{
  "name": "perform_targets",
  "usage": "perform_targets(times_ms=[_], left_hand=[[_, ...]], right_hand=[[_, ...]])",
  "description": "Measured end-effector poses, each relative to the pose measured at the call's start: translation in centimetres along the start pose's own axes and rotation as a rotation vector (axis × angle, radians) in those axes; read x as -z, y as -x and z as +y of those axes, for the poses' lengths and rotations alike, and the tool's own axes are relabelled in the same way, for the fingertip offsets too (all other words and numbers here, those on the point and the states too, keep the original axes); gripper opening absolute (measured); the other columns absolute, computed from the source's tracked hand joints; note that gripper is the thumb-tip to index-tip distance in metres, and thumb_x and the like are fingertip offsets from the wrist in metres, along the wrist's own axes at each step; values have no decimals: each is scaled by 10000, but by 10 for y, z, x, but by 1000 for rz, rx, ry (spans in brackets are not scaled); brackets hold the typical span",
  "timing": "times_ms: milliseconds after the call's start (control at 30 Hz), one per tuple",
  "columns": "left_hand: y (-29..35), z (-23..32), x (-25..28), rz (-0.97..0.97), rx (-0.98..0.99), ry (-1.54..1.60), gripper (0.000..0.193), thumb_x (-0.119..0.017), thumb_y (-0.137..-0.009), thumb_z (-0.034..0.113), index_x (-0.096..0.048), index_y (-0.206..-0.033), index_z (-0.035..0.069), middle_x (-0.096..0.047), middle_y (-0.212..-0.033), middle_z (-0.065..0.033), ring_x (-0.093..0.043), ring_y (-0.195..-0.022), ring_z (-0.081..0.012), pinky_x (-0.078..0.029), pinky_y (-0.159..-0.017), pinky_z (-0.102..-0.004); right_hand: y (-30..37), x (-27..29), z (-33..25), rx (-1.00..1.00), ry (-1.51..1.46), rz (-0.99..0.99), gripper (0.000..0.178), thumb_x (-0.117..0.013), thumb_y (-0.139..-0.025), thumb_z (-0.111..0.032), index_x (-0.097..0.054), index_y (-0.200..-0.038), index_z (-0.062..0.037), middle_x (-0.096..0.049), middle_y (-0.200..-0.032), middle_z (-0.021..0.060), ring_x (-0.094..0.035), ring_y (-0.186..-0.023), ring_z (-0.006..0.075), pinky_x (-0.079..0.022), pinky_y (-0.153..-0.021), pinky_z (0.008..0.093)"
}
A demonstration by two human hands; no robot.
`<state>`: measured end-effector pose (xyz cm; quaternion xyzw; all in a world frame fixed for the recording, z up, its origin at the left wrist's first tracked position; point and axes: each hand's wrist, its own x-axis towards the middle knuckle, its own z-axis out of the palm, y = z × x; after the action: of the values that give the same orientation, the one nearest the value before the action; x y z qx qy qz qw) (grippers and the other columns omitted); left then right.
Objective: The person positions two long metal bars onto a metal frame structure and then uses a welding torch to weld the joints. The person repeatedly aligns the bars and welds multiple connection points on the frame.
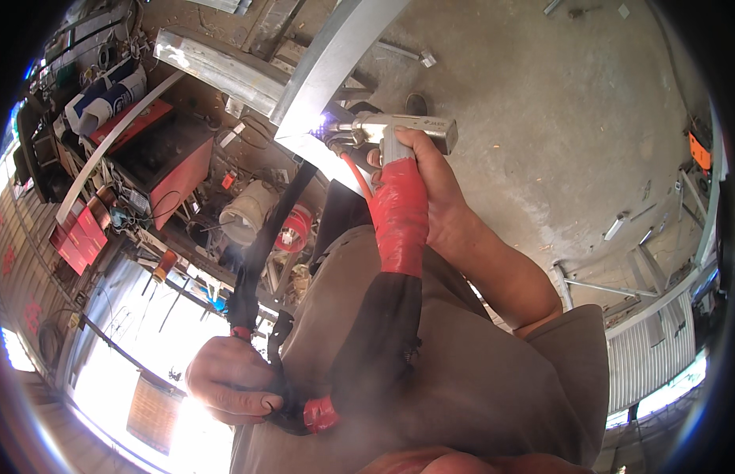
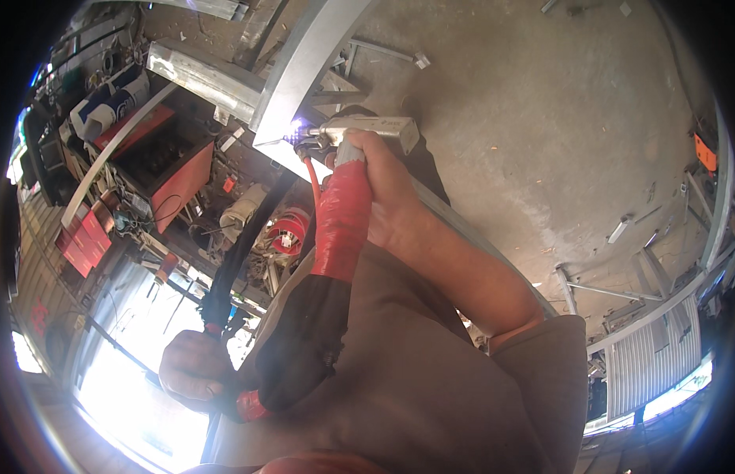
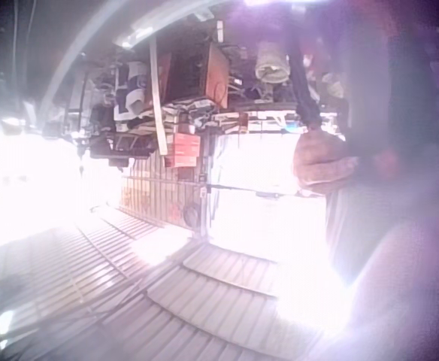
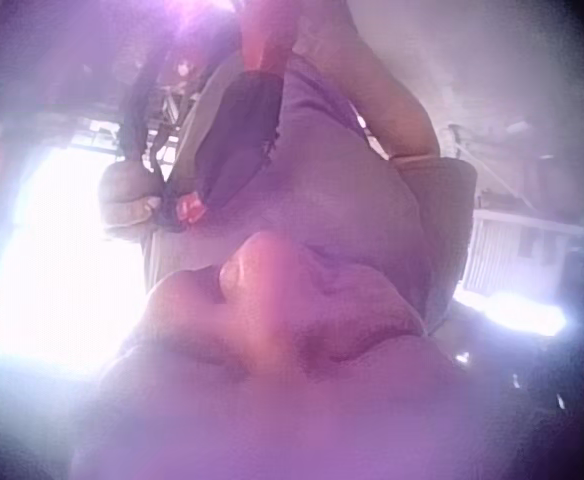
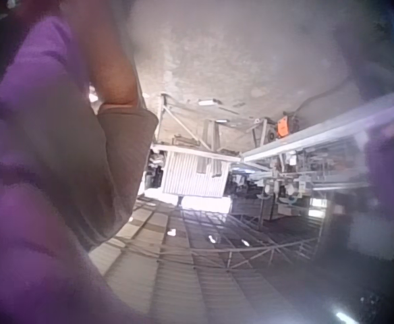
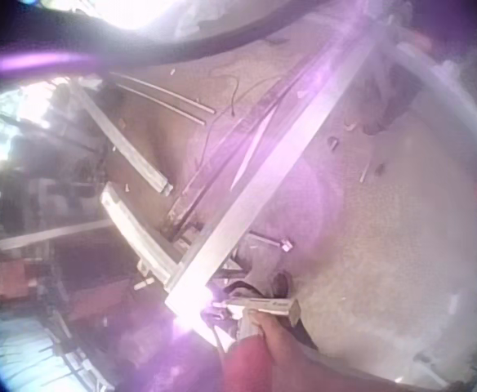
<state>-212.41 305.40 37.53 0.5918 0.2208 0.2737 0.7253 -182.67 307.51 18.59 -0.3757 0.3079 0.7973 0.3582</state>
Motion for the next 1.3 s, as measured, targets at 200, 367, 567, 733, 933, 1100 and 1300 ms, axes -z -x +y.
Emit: perform_targets(times_ms=[200,367,567,733,933,1100,1300], left_hand=[[6,3,-5,39,-49,-60,307,-826,-790,40,-784,-1090,-12,-726,-876,-174,-660,-573,-230,-505,-503,-309],[9,8,-6,40,-49,-89,306,-821,-790,36,-786,-1091,-8,-728,-872,-171,-676,-583,-234,-515,-509,-306],[9,16,-1,-28,-21,-105,296,-819,-805,32,-785,-1096,-6,-732,-870,-173,-688,-595,-240,-528,-514,-308],[13,19,-4,-14,-41,-91,301,-820,-819,28,-777,-1115,-5,-735,-869,-176,-697,-601,-243,-533,-516,-312],[19,26,-10,41,-5,-71,317,-815,-830,16,-760,-1142,-5,-734,-864,-176,-698,-596,-249,-534,-508,-319],[20,28,-9,20,-35,-72,325,-808,-827,6,-756,-1146,-18,-728,-882,-183,-702,-609,-259,-542,-515,-322],[24,31,-10,24,-50,-77,334,-804,-821,-1,-753,-1151,-27,-724,-896,-187,-703,-624,-259,-541,-518,-323]], right_hand=[[4,-3,3,-9,-11,0,297,-602,-1025,-367,-576,-1088,-77,-651,-899,79,-660,-678,202,-589,-604,377],[7,-6,6,-1,-3,-15,310,-608,-1024,-370,-573,-1085,-68,-646,-893,70,-655,-689,199,-586,-612,372],[11,-7,11,-8,0,-4,379,-632,-1023,-351,-528,-1251,-67,-668,-962,98,-667,-705,173,-602,-599,325],[14,-11,14,-11,10,-9,307,-602,-1023,-371,-569,-1086,-72,-636,-882,69,-651,-699,195,-585,-620,370],[19,-14,17,-19,-3,-18,300,-603,-1021,-361,-561,-1095,-73,-636,-881,70,-651,-686,194,-585,-610,365],[21,-16,19,2,33,-22,299,-600,-1023,-359,-550,-1115,-79,-635,-899,69,-651,-688,197,-589,-613,370],[25,-17,23,-12,34,-32,330,-608,-1020,-381,-542,-1123,-75,-634,-927,68,-659,-717,199,-595,-625,373]])
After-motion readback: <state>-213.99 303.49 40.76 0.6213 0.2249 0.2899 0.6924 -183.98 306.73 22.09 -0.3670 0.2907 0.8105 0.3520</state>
